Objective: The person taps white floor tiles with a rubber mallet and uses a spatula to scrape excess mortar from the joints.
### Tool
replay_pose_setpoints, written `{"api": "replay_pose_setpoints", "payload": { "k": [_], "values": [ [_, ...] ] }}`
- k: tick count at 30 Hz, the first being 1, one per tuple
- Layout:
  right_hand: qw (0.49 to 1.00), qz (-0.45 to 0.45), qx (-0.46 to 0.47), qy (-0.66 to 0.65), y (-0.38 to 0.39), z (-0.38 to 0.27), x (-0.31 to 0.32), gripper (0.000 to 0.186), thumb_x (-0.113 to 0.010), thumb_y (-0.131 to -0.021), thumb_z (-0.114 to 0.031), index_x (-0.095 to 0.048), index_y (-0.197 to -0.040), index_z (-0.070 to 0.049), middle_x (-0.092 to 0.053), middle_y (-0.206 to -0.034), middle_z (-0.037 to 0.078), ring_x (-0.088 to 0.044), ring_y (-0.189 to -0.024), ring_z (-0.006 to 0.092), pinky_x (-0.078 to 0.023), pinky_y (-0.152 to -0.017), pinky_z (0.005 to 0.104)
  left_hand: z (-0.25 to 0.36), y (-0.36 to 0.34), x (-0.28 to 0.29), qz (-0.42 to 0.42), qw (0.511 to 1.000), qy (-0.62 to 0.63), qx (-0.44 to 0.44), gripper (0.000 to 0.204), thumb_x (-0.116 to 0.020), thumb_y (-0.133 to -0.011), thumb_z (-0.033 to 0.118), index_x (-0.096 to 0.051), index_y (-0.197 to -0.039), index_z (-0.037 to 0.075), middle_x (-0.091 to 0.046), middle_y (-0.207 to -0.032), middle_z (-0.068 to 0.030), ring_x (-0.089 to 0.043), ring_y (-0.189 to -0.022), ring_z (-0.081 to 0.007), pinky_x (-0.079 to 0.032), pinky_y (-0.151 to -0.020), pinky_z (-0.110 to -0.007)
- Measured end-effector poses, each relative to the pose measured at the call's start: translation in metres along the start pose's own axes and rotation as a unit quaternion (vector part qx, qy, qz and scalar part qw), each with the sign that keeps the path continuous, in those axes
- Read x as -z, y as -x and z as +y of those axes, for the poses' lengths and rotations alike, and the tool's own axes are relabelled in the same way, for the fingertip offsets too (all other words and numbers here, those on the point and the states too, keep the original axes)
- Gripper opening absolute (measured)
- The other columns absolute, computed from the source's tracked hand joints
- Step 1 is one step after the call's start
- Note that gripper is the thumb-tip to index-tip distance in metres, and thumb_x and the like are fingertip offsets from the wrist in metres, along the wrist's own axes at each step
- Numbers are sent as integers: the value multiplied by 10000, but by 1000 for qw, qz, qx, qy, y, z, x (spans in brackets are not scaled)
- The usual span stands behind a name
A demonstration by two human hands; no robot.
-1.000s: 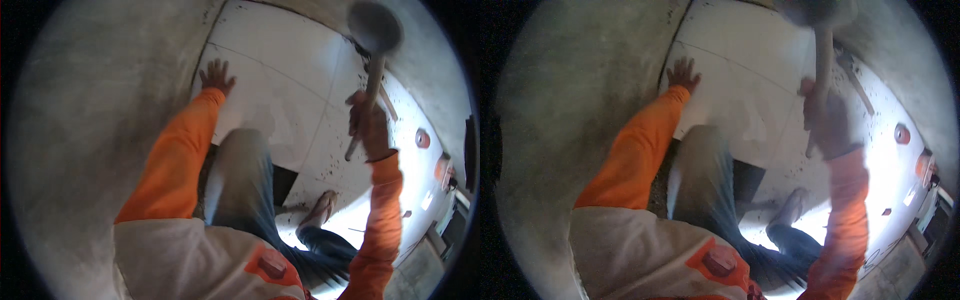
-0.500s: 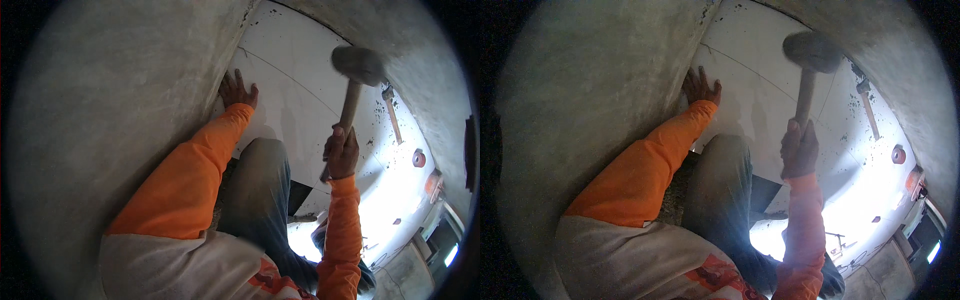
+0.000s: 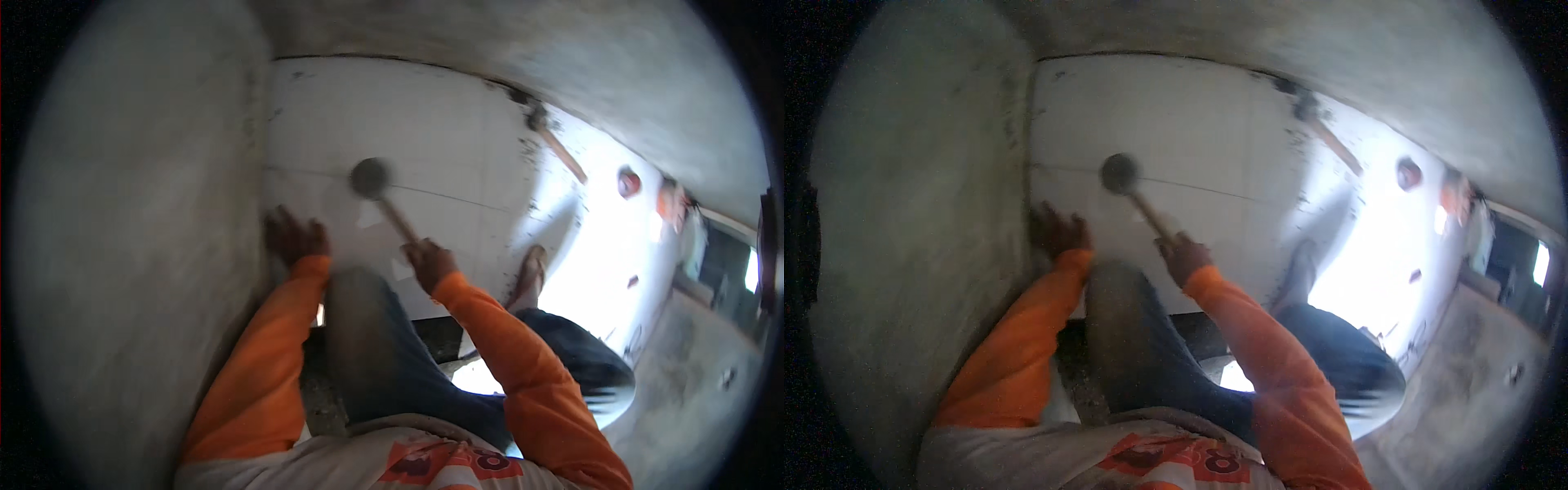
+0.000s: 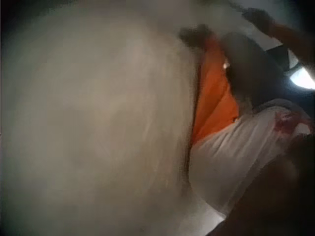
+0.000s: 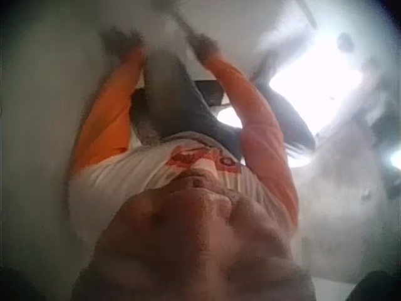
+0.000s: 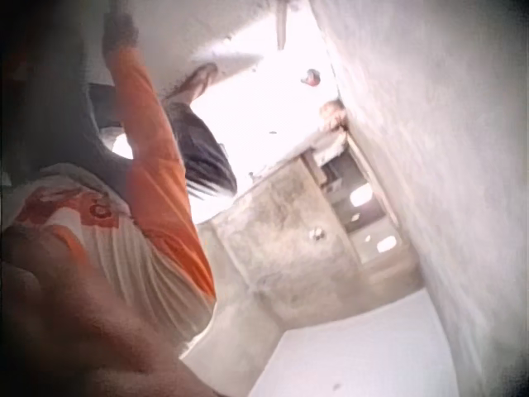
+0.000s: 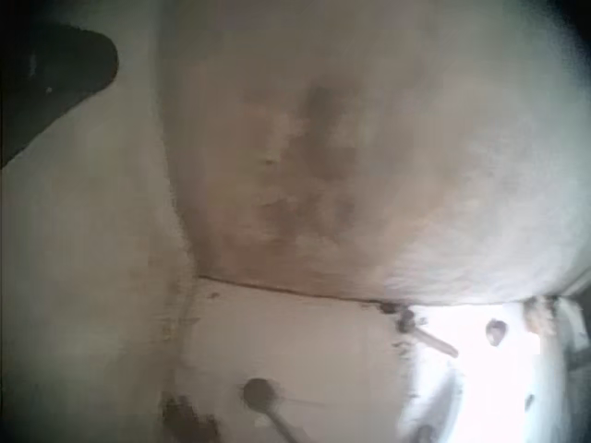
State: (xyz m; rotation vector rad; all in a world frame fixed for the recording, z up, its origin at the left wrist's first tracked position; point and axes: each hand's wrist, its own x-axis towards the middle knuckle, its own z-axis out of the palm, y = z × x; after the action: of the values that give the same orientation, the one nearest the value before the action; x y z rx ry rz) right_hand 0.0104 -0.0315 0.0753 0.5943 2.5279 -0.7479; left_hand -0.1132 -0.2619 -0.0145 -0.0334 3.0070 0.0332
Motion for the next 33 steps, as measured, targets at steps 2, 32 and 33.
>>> {"api": "replay_pose_setpoints", "payload": {
  "k": [2,32,33],
  "values": [
    [997,-76,13,-25,0,-52,31,253,-471,-914,-325,-592,-960,-107,-619,-819,196,-604,-797,384,-489,-708,475,-20,3,-16,-4,994,-76,-73,741,-477,-850,423,-199,-1445,80,-167,-1479,-234,-192,-1350,-412,-172,-1078,-546],
    [995,-57,-39,-71,5,-37,9,241,-504,-869,-233,-611,-1027,-87,-659,-893,148,-646,-843,306,-504,-751,431,21,17,-25,123,991,-59,-12,601,-430,-925,374,-299,-1390,17,-301,-1412,-247,-230,-1336,-403,-255,-1032,-553],
    [992,43,74,-91,12,-47,6,239,-505,-858,-240,-607,-1006,-83,-659,-839,138,-652,-776,307,-507,-742,431,5,14,-40,114,990,-63,-47,633,-418,-922,403,-261,-1404,23,-265,-1428,-246,-211,-1343,-403,-241,-1039,-551]
  ]
}}
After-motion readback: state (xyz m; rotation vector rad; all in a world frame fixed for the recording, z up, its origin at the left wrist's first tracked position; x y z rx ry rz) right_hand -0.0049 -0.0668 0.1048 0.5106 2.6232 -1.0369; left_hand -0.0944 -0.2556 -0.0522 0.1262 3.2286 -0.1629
